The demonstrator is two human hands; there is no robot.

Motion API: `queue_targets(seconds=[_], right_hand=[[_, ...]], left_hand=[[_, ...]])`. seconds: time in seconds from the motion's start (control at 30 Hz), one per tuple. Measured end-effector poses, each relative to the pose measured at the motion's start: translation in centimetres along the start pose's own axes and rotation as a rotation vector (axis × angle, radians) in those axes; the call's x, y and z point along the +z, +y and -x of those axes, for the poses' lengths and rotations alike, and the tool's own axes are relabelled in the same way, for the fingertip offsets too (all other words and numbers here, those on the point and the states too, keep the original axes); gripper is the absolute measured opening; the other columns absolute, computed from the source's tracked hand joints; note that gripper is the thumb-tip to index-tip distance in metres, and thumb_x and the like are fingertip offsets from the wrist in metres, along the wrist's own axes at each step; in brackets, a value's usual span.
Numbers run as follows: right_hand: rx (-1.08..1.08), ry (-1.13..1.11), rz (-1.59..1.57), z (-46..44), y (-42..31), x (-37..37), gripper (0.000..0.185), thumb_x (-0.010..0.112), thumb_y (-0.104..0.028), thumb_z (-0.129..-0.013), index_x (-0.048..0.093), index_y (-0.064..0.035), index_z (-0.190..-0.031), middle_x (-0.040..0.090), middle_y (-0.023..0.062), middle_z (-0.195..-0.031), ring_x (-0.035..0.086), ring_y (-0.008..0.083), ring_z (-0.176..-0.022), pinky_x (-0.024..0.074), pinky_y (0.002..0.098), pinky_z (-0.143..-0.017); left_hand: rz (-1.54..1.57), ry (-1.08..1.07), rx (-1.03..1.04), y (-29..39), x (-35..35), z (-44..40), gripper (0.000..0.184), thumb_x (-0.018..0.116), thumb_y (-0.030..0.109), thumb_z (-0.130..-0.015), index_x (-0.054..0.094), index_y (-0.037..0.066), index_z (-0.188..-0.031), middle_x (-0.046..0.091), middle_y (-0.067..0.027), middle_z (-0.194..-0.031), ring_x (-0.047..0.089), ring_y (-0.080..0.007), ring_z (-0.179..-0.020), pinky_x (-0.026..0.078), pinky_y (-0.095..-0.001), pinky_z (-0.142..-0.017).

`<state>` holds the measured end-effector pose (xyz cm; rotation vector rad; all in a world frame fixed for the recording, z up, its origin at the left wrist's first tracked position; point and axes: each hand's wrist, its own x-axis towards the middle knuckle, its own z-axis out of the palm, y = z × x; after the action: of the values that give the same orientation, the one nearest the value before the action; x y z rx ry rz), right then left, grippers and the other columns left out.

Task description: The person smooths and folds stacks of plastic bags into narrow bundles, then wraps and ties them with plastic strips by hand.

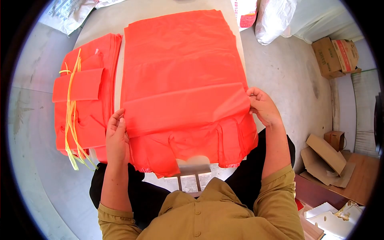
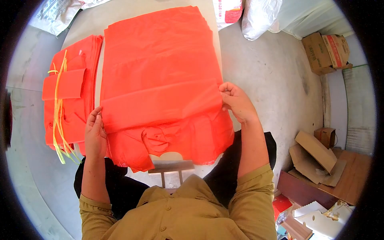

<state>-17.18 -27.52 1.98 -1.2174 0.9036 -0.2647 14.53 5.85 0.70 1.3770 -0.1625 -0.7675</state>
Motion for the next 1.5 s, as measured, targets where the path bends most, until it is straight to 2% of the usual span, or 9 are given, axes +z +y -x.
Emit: queue_targets(seconds=[0.17, 0.33, 0.43, 0.63, 0.73, 0.93, 1.03, 1.27, 1.5], right_hand=[[0.025, 0.045, 0.107, 0.0, -0.2, -0.4, 0.009, 0.069, -0.019, -0.100, 0.067, -0.0108, -0.104, 0.068, -0.0051, -0.087, 0.059, 0.0040, -0.072, 0.0447, 0.0214, -0.064], [0.028, 0.031, 0.067, -0.3, 0.3, -0.8, 0.012, 0.072, -0.019, -0.097, 0.067, -0.0104, -0.104, 0.069, -0.0051, -0.087, 0.058, 0.0037, -0.072, 0.0441, 0.0211, -0.064], [0.019, 0.021, 0.081, -0.2, 0.1, -0.3, 0.013, 0.072, -0.018, -0.096, 0.067, -0.0098, -0.104, 0.069, -0.0050, -0.088, 0.057, 0.0035, -0.071, 0.0434, 0.0209, -0.064], [0.032, -0.023, 0.070, -0.4, 0.1, -0.2, 0.008, 0.069, -0.012, -0.098, 0.066, -0.0099, -0.104, 0.068, -0.0057, -0.090, 0.057, 0.0032, -0.074, 0.0432, 0.0208, -0.064], [0.030, -0.049, 0.056, -0.9, 0.6, -0.5, 0.006, 0.068, -0.012, -0.099, 0.066, -0.0106, -0.105, 0.068, -0.0064, -0.091, 0.058, 0.0027, -0.076, 0.0439, 0.0208, -0.064], [0.044, 0.028, -0.015, -0.3, 0.1, -0.3, 0.008, 0.068, -0.013, -0.097, 0.068, -0.0100, -0.105, 0.068, -0.0056, -0.095, 0.059, 0.0033, -0.077, 0.0449, 0.0213, -0.066], [0.039, 0.022, -0.004, -0.2, 0.0, -0.2, 0.009, 0.068, -0.012, -0.097, 0.068, -0.0095, -0.105, 0.068, -0.0051, -0.094, 0.059, 0.0040, -0.076, 0.0447, 0.0216, -0.066], [0.040, -0.054, 0.037, -0.9, 0.6, -0.7, 0.007, 0.069, -0.013, -0.099, 0.067, -0.0118, -0.105, 0.068, -0.0073, -0.093, 0.058, 0.0015, -0.077, 0.0434, 0.0189, -0.064], [0.038, -0.029, 0.004, -0.2, -0.2, 0.0, 0.010, 0.071, -0.009, -0.093, 0.063, -0.0118, -0.097, 0.066, -0.0065, -0.087, 0.057, 0.0031, -0.074, 0.0427, 0.0205, -0.065]], left_hand=[[0.005, 0.000, -0.006, 0.2, 0.2, 0.0, 0.033, 0.051, 0.013, -0.112, 0.054, 0.001, -0.143, 0.059, -0.0044, -0.136, 0.057, -0.0098, -0.124, 0.047, -0.0251, -0.108], [0.021, -0.008, -0.010, 0.0, 0.1, -0.1, 0.033, 0.049, 0.013, -0.112, 0.054, 0.001, -0.142, 0.060, -0.0051, -0.136, 0.058, -0.0108, -0.125, 0.047, -0.0257, -0.108], [-0.004, 0.007, -0.009, -0.1, 0.1, -0.2, 0.036, 0.053, 0.015, -0.111, 0.052, 0.002, -0.144, 0.059, -0.0028, -0.131, 0.057, -0.0087, -0.117, 0.046, -0.0243, -0.099], [-0.038, 0.018, -0.020, 0.2, 0.2, 0.0, 0.036, 0.053, 0.016, -0.111, 0.053, 0.003, -0.144, 0.059, -0.0008, -0.129, 0.057, -0.0051, -0.111, 0.046, -0.0202, -0.089], [-0.002, 0.012, -0.021, 0.2, 0.3, 0.1, 0.033, 0.049, 0.013, -0.112, 0.054, 0.001, -0.143, 0.059, -0.0055, -0.138, 0.056, -0.0103, -0.127, 0.046, -0.0256, -0.109], [-0.002, 0.015, -0.030, 0.4, 0.5, 0.2, 0.032, 0.050, 0.015, -0.112, 0.055, 0.003, -0.142, 0.062, -0.0002, -0.130, 0.058, -0.0048, -0.113, 0.048, -0.0199, -0.095], [0.007, -0.005, -0.021, 0.6, 0.7, 0.3, 0.035, 0.050, 0.015, -0.112, 0.053, 0.001, -0.144, 0.060, -0.0062, -0.135, 0.058, -0.0128, -0.123, 0.047, -0.0288, -0.107], [-0.021, 0.035, -0.063, 0.7, 0.6, 0.2, 0.035, 0.051, 0.015, -0.112, 0.056, 0.000, -0.142, 0.064, -0.0053, -0.130, 0.060, -0.0102, -0.119, 0.048, -0.0266, -0.105], [0.034, 0.020, -0.047, 0.6, 0.8, 0.2, 0.038, 0.052, 0.015, -0.112, 0.057, -0.003, -0.144, 0.067, -0.0037, -0.124, 0.061, -0.0078, -0.113, 0.048, -0.0234, -0.102]])
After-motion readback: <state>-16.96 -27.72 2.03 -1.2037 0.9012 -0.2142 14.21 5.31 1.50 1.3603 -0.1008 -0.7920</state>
